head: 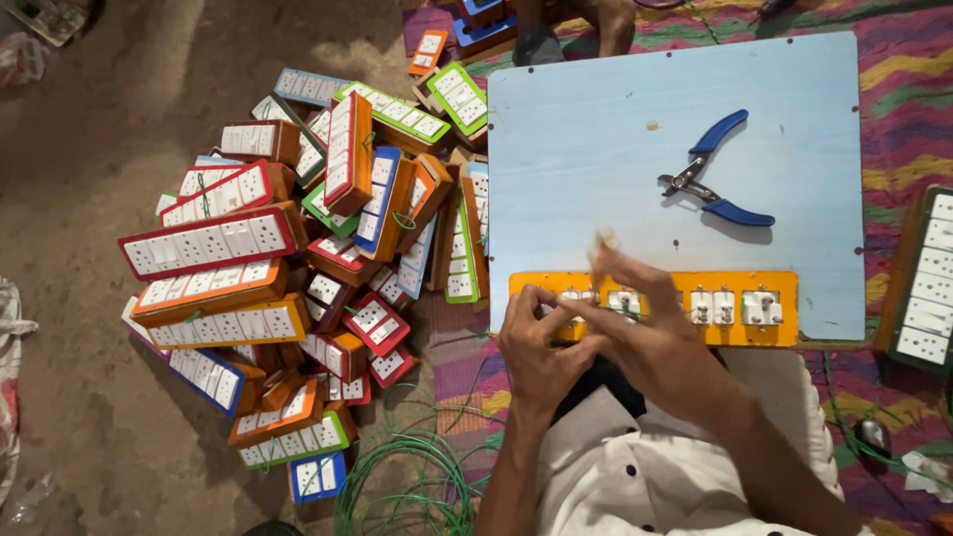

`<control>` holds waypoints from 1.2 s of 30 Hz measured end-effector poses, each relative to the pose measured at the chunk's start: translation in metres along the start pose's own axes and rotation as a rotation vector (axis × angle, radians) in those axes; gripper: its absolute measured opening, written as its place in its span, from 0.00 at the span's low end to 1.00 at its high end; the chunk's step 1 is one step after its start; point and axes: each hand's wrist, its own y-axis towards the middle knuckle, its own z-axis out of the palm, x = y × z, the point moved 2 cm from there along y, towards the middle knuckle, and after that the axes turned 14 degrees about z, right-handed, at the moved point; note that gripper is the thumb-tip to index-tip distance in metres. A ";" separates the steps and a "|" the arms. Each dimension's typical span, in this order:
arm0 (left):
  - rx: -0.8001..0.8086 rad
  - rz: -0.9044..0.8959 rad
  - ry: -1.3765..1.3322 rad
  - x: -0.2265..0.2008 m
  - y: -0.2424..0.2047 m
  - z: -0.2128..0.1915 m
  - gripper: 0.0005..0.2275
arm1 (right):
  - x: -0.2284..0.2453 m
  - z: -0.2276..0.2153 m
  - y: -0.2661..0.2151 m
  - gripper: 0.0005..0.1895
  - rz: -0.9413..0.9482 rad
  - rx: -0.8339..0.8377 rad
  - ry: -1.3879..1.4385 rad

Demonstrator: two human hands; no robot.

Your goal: The person sits on the floor and wires a multi-gang switchboard. They use wire cutters to trim green wires and a screwdriver to secure the wires into terminal screws on each switch module.

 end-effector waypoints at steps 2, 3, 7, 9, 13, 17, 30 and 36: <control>-0.004 -0.008 -0.006 0.000 -0.001 -0.001 0.14 | -0.007 0.006 0.003 0.15 0.208 0.153 0.156; -0.011 -0.030 -0.018 0.001 -0.002 -0.001 0.12 | -0.010 0.012 0.004 0.13 0.313 0.233 0.237; -0.052 -0.050 -0.032 -0.003 0.000 0.003 0.11 | -0.017 0.005 0.013 0.20 0.261 -0.368 -0.146; -0.057 -0.048 -0.035 -0.005 0.000 0.003 0.12 | -0.028 0.001 0.018 0.29 0.414 -0.398 -0.022; -0.044 -0.011 -0.040 -0.007 0.005 0.002 0.13 | -0.043 0.007 0.022 0.29 0.613 -0.031 0.812; -0.039 -0.043 -0.033 -0.008 0.003 0.005 0.13 | -0.033 0.004 0.009 0.25 0.373 0.036 0.595; -0.008 -0.023 0.013 -0.002 -0.003 0.005 0.15 | -0.010 -0.012 0.005 0.20 0.114 0.138 0.244; -0.063 -0.022 -0.031 0.000 -0.006 0.007 0.12 | -0.003 -0.016 0.008 0.20 0.121 0.143 0.236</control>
